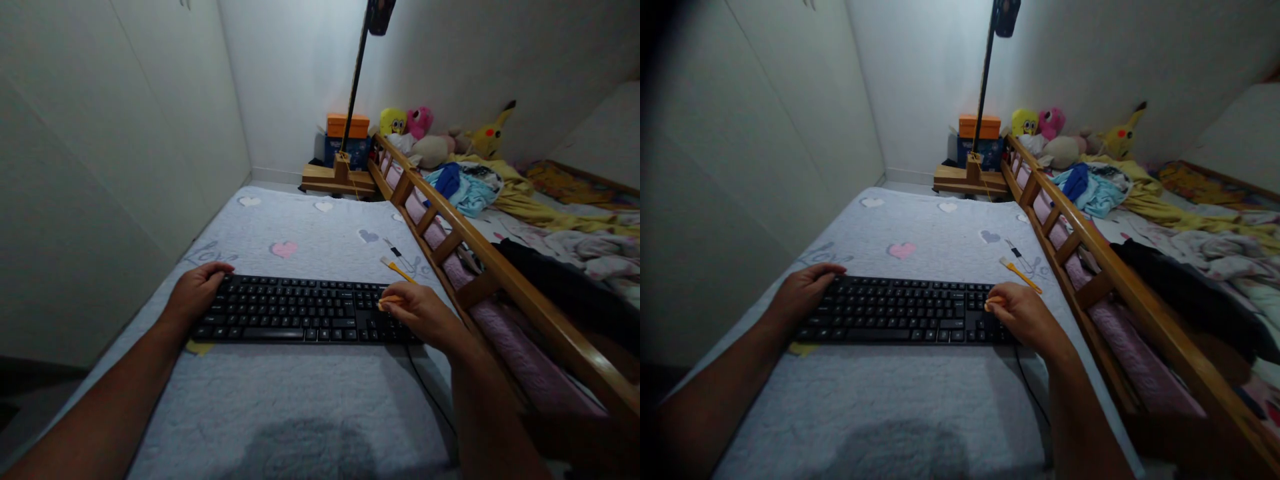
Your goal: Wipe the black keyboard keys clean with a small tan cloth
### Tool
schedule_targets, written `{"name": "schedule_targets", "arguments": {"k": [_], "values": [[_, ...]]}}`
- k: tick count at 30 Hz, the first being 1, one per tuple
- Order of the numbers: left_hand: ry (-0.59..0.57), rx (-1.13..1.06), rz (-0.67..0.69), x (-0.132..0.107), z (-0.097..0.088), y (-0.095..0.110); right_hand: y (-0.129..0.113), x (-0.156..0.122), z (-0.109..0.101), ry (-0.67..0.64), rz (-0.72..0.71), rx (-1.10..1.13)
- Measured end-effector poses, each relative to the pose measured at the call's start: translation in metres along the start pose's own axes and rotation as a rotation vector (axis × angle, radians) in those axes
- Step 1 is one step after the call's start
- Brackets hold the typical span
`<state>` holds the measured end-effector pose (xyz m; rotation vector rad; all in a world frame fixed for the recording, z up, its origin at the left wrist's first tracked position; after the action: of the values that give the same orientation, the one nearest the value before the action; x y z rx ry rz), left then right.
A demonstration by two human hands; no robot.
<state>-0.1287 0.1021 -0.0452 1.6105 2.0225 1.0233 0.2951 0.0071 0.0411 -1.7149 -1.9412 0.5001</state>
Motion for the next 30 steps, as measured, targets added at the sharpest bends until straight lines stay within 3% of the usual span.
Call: {"name": "schedule_targets", "arguments": {"k": [4, 8, 11, 18, 30], "values": [[0.009, -0.008, 0.002, 0.001, 0.002, -0.004, -0.021, 0.017, 0.033, 0.036, -0.062, -0.055], [0.028, -0.033, 0.011, 0.002, 0.004, -0.008, -0.02, 0.03, 0.062, 0.158, -0.072, -0.121], [0.034, -0.06, 0.02, 0.003, 0.005, -0.01, -0.019, 0.033, 0.072, 0.17, -0.075, -0.174], [0.031, -0.08, 0.009, 0.002, 0.003, -0.006, -0.014, 0.03, 0.072, 0.053, -0.055, -0.237], [0.042, -0.078, 0.009, 0.002, 0.005, -0.009, -0.01, 0.015, 0.058, -0.146, -0.134, 0.011]]}}
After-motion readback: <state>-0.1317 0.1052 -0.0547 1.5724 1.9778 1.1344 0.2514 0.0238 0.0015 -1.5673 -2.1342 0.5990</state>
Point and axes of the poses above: each hand's wrist, its own x-axis towards the middle knuckle, its own z-axis out of the palm, y = z × x, the point moved 2 cm from there along x, towards the middle knuckle, and after that the axes turned 10 degrees about y, right-handed, at the moved point
